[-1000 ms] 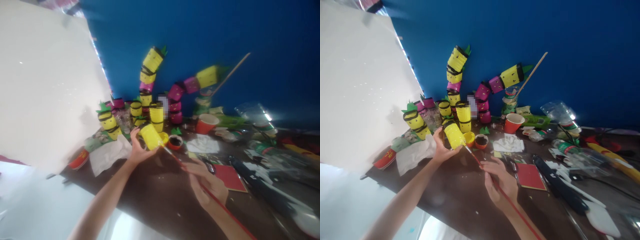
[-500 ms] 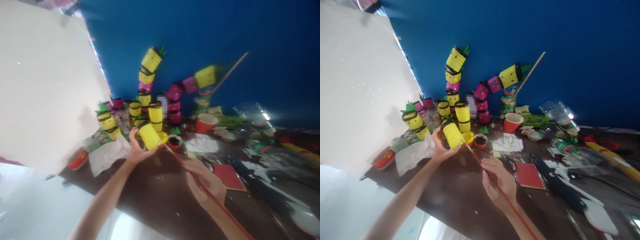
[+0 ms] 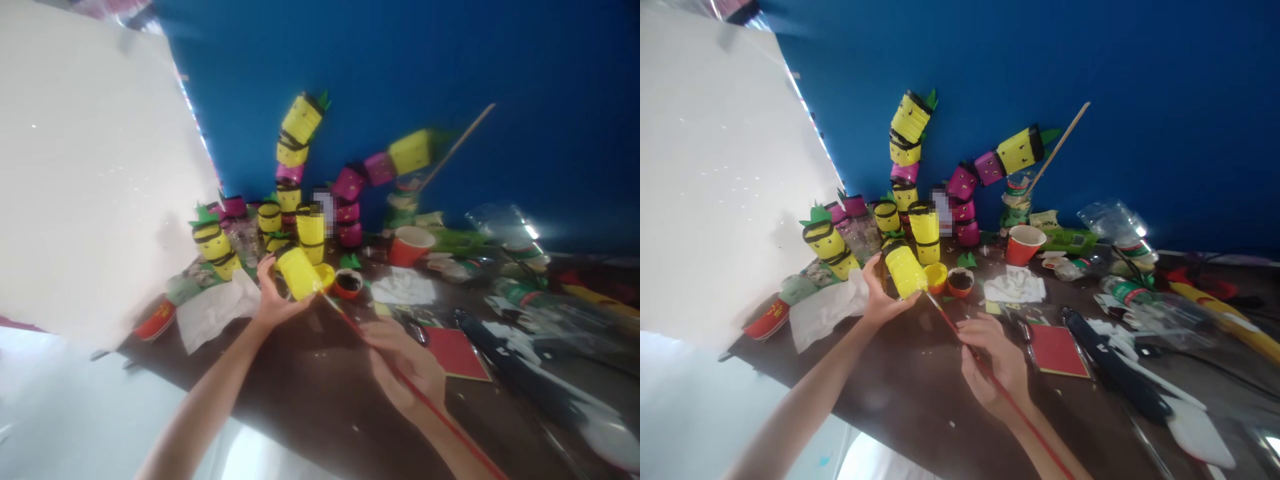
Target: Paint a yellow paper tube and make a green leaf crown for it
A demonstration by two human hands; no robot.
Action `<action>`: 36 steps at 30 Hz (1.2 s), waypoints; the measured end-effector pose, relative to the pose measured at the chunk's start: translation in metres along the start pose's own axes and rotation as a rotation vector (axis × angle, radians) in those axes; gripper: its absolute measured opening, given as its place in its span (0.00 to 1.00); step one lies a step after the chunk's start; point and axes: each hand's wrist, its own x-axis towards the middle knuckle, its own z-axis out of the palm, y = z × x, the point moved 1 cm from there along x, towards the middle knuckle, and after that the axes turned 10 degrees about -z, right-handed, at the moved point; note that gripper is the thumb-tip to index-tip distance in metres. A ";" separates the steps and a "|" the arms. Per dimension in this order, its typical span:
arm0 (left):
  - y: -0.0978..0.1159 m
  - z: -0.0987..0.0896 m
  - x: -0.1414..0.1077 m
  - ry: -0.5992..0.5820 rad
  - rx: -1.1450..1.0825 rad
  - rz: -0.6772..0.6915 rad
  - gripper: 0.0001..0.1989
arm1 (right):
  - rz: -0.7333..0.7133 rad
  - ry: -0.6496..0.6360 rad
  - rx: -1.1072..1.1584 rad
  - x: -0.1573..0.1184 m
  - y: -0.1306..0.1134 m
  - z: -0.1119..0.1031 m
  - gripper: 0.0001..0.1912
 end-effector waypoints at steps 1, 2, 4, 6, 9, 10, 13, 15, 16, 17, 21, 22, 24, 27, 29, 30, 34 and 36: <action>0.000 0.000 0.000 0.000 0.003 0.002 0.52 | 0.002 0.012 0.000 0.000 0.000 0.000 0.08; 0.000 0.000 0.000 0.003 0.006 0.002 0.52 | 0.008 0.030 -0.002 0.000 0.000 -0.001 0.08; -0.001 0.000 0.000 0.008 0.011 -0.004 0.52 | 0.020 0.062 -0.009 0.000 0.000 -0.002 0.07; -0.001 0.000 0.000 0.005 0.012 -0.007 0.51 | 0.026 0.042 -0.007 0.000 -0.001 -0.002 0.09; 0.000 -0.001 0.000 0.004 0.010 -0.006 0.52 | 0.016 0.003 0.000 -0.001 -0.001 -0.001 0.08; 0.000 -0.001 0.000 0.007 0.011 -0.006 0.52 | 0.018 0.009 -0.002 -0.001 -0.001 -0.001 0.08; 0.000 -0.001 0.000 0.000 0.015 -0.009 0.52 | 0.031 0.038 -0.002 0.000 -0.001 -0.001 0.08; 0.000 -0.001 0.000 -0.009 0.009 -0.003 0.51 | 0.027 0.016 0.004 0.000 -0.001 -0.001 0.10; 0.000 -0.001 0.000 -0.012 0.004 0.001 0.51 | 0.020 -0.001 0.008 0.001 -0.001 -0.001 0.11; 0.000 0.000 0.000 -0.013 -0.001 0.005 0.52 | 0.010 -0.015 0.014 0.001 -0.001 -0.001 0.11; -0.002 0.001 0.000 -0.012 -0.012 0.006 0.52 | 0.011 0.031 0.047 0.000 -0.001 -0.002 0.10; -0.002 0.001 -0.001 -0.014 -0.013 0.005 0.52 | 0.028 0.037 0.049 0.000 -0.001 -0.003 0.09; -0.002 0.000 -0.001 -0.023 -0.007 0.007 0.52 | 0.071 0.016 0.046 0.000 -0.001 -0.003 0.08; -0.001 0.000 0.000 -0.029 -0.004 0.010 0.52 | 0.076 0.017 0.063 -0.001 0.000 -0.003 0.05; -0.001 -0.001 0.000 -0.027 -0.014 0.014 0.52 | 0.060 0.055 0.075 -0.001 0.000 -0.004 0.05; 0.000 -0.001 0.000 -0.027 -0.020 0.017 0.52 | 0.060 0.063 0.076 -0.001 0.000 -0.004 0.06; 0.001 0.000 0.000 -0.040 -0.033 0.008 0.52 | 0.117 0.000 0.078 -0.002 0.001 -0.003 0.07; 0.000 0.000 0.000 -0.039 -0.037 -0.005 0.52 | 0.114 0.010 0.097 -0.002 0.001 -0.003 0.05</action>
